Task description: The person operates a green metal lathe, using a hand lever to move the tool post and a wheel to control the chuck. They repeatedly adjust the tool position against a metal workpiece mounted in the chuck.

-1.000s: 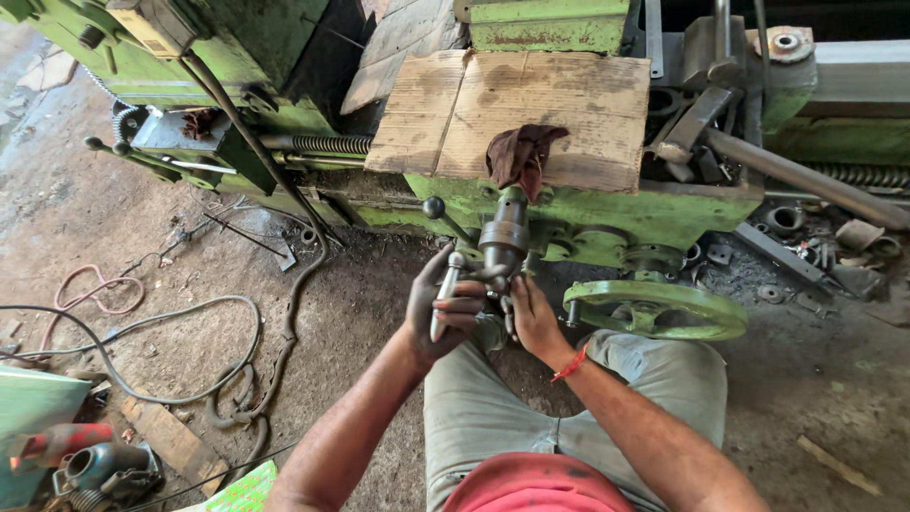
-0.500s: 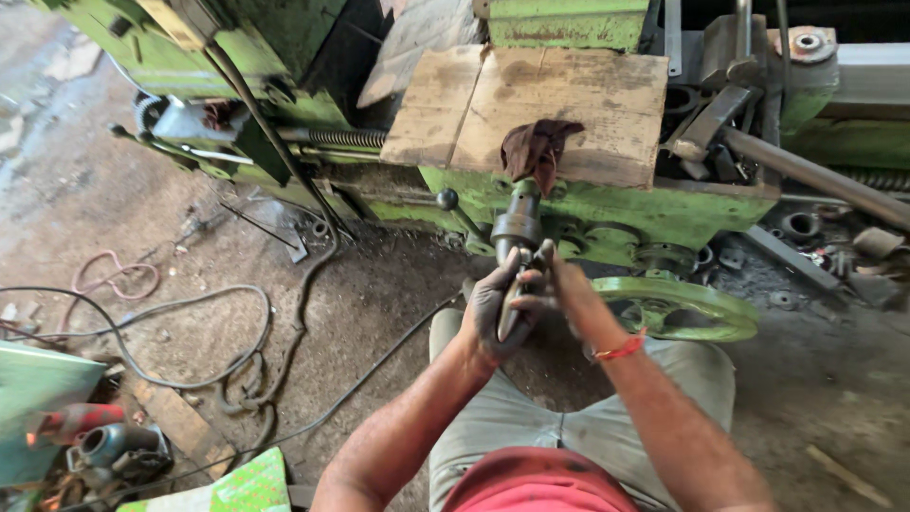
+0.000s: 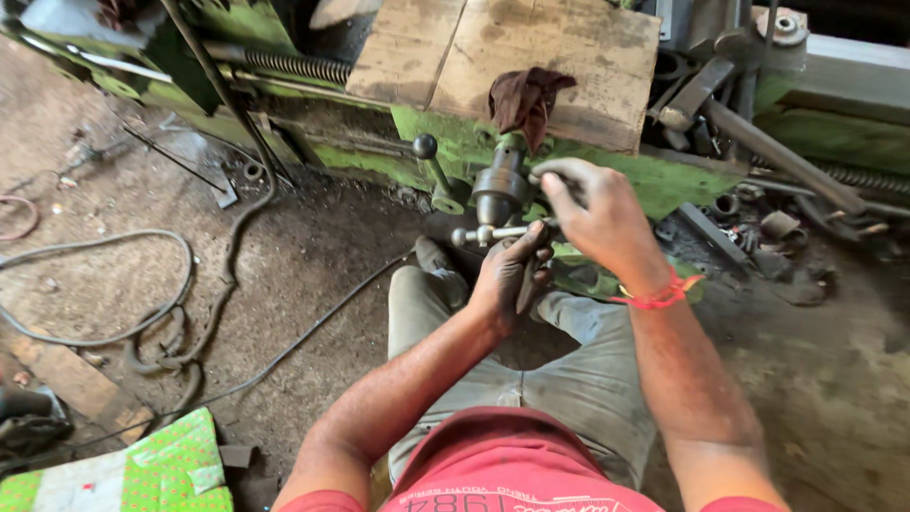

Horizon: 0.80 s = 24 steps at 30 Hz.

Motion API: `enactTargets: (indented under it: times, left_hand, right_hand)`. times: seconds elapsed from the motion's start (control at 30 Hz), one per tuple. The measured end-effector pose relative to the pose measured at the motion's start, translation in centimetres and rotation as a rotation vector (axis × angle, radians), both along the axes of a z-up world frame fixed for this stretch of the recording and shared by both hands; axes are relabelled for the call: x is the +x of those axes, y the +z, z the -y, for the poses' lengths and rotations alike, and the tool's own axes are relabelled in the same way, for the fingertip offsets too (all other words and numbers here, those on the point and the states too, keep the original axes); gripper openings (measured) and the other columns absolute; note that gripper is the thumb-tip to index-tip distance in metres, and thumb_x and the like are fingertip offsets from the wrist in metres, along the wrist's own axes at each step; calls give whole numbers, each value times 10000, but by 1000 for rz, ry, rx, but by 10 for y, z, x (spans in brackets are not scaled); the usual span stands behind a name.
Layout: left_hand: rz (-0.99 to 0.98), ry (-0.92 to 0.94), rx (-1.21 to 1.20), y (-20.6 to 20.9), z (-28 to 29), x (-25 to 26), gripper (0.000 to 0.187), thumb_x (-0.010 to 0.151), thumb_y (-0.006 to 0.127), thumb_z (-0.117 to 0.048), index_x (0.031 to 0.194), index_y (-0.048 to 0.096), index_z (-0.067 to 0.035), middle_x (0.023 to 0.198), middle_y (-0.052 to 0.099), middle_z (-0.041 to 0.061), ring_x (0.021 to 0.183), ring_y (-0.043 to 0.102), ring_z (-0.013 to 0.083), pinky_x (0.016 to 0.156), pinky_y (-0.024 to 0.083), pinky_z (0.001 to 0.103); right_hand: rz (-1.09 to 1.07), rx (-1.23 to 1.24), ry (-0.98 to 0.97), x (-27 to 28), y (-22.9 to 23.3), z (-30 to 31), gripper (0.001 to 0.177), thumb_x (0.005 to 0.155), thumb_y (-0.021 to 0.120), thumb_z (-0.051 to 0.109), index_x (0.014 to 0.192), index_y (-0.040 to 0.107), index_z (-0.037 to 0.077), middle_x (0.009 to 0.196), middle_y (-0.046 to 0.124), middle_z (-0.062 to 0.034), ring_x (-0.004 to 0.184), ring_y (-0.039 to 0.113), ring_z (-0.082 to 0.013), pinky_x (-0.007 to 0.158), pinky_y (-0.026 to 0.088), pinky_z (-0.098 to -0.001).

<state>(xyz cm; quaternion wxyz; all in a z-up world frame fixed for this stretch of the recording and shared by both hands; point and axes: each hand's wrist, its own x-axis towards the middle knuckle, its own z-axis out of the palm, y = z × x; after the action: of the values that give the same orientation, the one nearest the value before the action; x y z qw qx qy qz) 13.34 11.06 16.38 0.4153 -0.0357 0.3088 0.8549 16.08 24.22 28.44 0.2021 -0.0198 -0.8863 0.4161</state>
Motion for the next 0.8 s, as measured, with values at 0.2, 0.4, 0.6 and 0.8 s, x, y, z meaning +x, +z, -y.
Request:
enactTargets:
  times: [0.2, 0.4, 0.6, 0.8]
  left_hand:
    - [-74, 91, -191, -37, -12, 4, 178, 1000, 535, -280, 1038, 622, -129, 759, 599, 10, 540, 501, 147, 436, 378, 292]
    - [-71, 74, -138, -83, -25, 14, 311, 1061, 474, -368, 1167, 623, -116, 903, 652, 0, 721, 599, 118, 554, 440, 272]
    - [-474, 188, -165, -140, -34, 12, 206, 997, 598, -167, 1178, 578, -69, 1026, 632, 37, 926, 591, 189, 715, 496, 364]
    - [-451, 272, -28, -192, -54, -4, 226, 935, 615, -51, 1156, 601, -7, 1092, 683, 97, 1024, 664, 206, 871, 572, 355]
  right_hand:
    - [279, 597, -10, -21, -13, 49, 333, 941, 719, 404, 960, 722, 71, 977, 704, -147, 906, 688, -354, 749, 545, -499]
    - [-39, 753, 257, -44, -48, 75, 383, 861, 729, 410, 1053, 693, 81, 1061, 635, -143, 1007, 648, -338, 767, 524, -456]
    - [130, 1069, 376, -85, -73, 82, 387, 855, 728, 480, 956, 693, 108, 904, 707, -98, 879, 682, -293, 802, 453, -470]
    - [10, 1037, 313, -86, -87, 79, 425, 859, 706, 540, 867, 681, 115, 701, 696, -68, 753, 685, -258, 833, 398, -467]
